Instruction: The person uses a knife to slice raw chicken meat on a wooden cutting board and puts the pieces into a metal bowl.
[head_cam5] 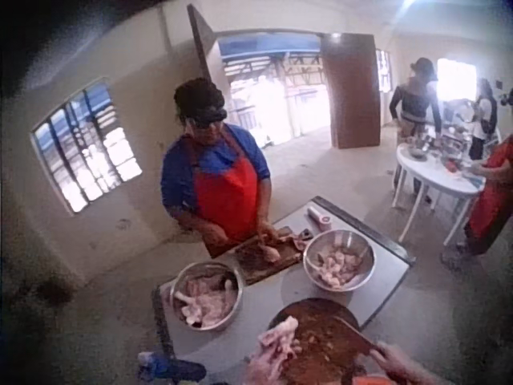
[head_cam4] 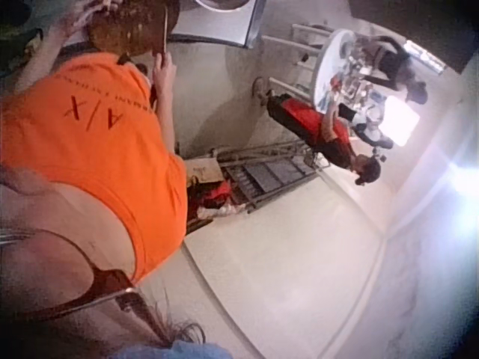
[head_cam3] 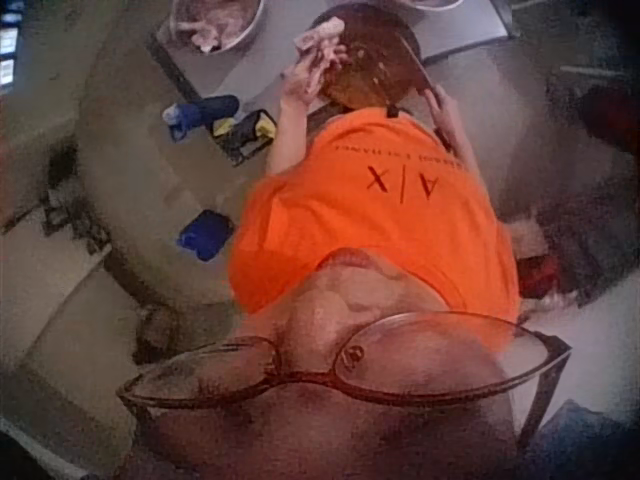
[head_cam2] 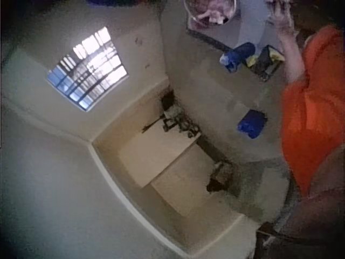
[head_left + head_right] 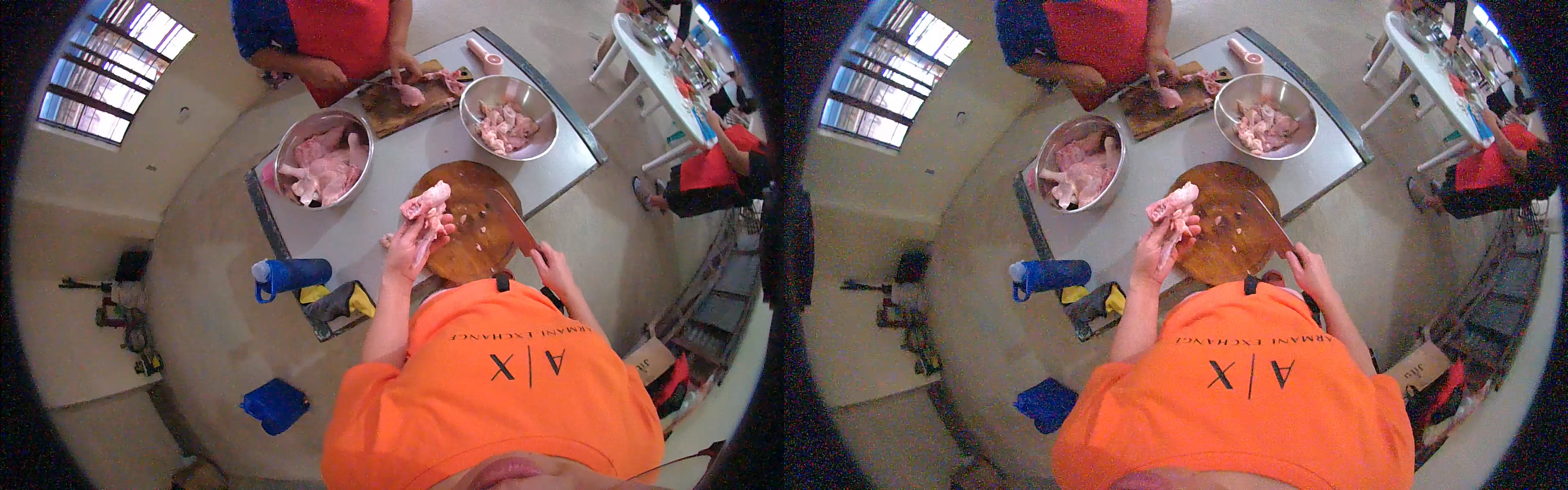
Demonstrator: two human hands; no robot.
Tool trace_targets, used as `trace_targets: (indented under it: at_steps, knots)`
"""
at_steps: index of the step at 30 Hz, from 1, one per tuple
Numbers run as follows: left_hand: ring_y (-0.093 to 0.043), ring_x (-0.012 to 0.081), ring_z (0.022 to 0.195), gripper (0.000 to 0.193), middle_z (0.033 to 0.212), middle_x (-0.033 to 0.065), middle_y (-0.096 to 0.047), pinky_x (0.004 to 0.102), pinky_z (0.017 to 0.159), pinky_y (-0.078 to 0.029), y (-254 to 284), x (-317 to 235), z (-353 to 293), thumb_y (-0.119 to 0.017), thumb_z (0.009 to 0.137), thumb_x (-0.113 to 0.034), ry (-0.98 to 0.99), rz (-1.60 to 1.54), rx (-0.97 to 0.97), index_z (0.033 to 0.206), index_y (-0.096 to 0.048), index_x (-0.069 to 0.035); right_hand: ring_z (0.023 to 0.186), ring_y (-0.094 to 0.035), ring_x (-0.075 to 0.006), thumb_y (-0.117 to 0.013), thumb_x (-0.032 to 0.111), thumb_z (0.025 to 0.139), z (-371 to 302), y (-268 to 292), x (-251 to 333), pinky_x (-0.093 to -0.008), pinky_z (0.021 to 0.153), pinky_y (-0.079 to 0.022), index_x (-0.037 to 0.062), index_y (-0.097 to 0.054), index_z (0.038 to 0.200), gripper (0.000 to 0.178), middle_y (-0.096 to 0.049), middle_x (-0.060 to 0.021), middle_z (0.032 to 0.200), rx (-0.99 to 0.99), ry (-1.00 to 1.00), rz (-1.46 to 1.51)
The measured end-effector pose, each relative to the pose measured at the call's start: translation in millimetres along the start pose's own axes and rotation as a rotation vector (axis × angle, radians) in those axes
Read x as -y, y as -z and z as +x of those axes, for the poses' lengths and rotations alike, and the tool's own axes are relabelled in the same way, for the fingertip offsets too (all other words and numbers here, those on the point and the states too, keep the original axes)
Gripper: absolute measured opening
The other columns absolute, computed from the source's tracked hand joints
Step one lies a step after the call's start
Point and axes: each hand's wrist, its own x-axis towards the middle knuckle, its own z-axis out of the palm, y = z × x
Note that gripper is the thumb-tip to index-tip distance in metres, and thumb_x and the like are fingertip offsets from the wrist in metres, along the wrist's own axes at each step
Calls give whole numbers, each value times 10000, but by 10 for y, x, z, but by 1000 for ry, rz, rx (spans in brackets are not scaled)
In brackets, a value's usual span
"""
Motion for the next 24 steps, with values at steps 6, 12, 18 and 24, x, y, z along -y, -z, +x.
trace_targets:
  at_steps: [6, 12, 18, 24]
  knots:
    - [-667, 261, 903, 394, 1123, 179, -626, 316, 698, -564, -200, 83, 109, -443, 986, -165, 22, 94, 45, 1357, -414, -36, 729, -596, -444, -549, 261, 926, -43, 119, 176, -486, 607, -449, 18, -518, 913, 245, -607, -243, 767, 13, -65, 26]
    - [-665, 257, 887, 398, 1112, 171, -624, 317, 677, -567, -304, 160, 230, -475, 957, -89, 11, 150, 95, 1350, -427, -47, 706, -597, -434, -554, 258, 924, -81, 198, 116, -467, 578, -452, 13, -505, 901, 251, -611, -230, 750, 6, -77, 51]
    - [-656, 249, 861, 290, 1084, 129, -621, 326, 645, -579, -486, 258, 258, -567, 926, -62, 15, 44, 63, 1214, -537, -47, 724, -596, -432, -551, 260, 925, -114, 284, -1, -471, 602, -458, 21, -500, 904, 246, -611, -228, 763, 21, -90, 44]
    - [-589, 157, 752, 329, 955, 75, -596, 272, 583, -542, -359, 415, 313, -573, 907, -38, -25, 50, 5, 1231, -525, -57, 745, -596, -431, -548, 272, 925, -80, 329, -82, -471, 621, -463, 40, -523, 924, 233, -614, -225, 784, 39, -101, 62]
